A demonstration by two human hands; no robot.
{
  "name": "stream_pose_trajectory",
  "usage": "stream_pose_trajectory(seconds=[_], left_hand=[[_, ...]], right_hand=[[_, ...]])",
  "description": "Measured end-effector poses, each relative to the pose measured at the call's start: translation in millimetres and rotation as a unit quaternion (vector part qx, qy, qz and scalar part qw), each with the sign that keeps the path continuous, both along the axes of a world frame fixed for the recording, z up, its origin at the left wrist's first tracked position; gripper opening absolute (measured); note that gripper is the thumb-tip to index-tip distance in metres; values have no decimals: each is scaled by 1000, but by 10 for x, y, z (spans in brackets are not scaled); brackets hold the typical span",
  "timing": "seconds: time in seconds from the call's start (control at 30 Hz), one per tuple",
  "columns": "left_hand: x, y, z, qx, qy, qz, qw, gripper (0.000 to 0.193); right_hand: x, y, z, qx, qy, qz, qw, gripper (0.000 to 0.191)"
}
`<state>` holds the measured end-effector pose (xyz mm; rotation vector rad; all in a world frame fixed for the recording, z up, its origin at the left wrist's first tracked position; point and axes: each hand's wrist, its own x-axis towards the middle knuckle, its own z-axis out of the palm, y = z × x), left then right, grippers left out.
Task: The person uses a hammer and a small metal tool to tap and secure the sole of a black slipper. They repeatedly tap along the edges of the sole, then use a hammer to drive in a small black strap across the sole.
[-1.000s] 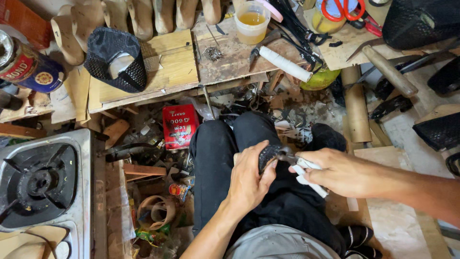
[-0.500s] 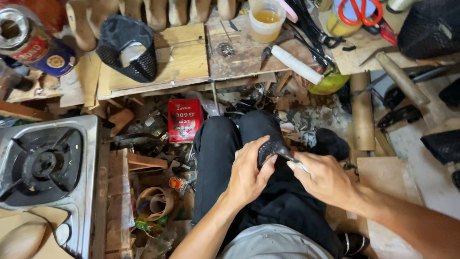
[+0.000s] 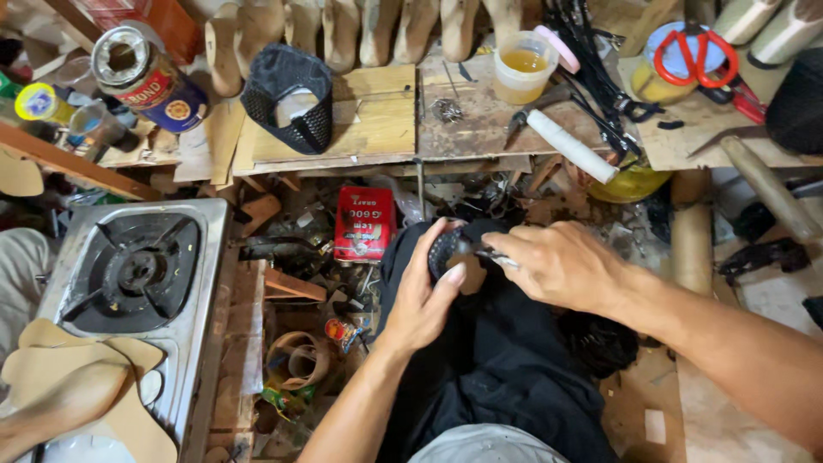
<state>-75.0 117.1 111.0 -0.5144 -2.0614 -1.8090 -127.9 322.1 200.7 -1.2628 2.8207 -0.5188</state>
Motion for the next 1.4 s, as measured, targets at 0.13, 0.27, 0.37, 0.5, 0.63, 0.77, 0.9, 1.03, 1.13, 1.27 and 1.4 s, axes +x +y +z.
stream_pose_trajectory(seconds=[0.13,0.27,0.37,0.5,0.63,0.77,0.9,1.03,1.13,1.27,1.4], left_hand=[[39,-395,55,-113,-39,10,993,46],[8,-513,208,-97,-252,-47,962,53],[-51,-478,323,2,-343,-122,931,58],[-56,-407,404,-51,-308,-116,943,52],[41,-289,395,-117,-276,-69,952,47],[153,-230,329,-173,-186,-14,967,45],[240,-129,246,-199,-102,-10,975,47],[268,-59,243,-216,-50,-21,975,47],[233,-112,311,-229,-88,-48,968,50],[133,-357,438,-181,-240,-161,940,60],[120,-418,494,-88,-245,-155,953,57]], right_hand=[[-65,-70,-167,-5,28,26,999,46],[-21,-131,-299,-19,43,21,999,46],[94,-178,-410,-42,55,4,998,48],[353,-230,-574,-78,65,-58,993,53],[599,-210,-622,-129,-23,-118,984,43],[600,-71,-484,-140,-351,-195,905,25],[466,63,-192,-123,-358,-72,923,32],[473,138,166,25,-228,-55,972,61],[456,104,228,68,-128,-43,988,68],[418,3,-118,40,2,-28,999,61],[509,-95,-628,-55,58,-53,995,59]])
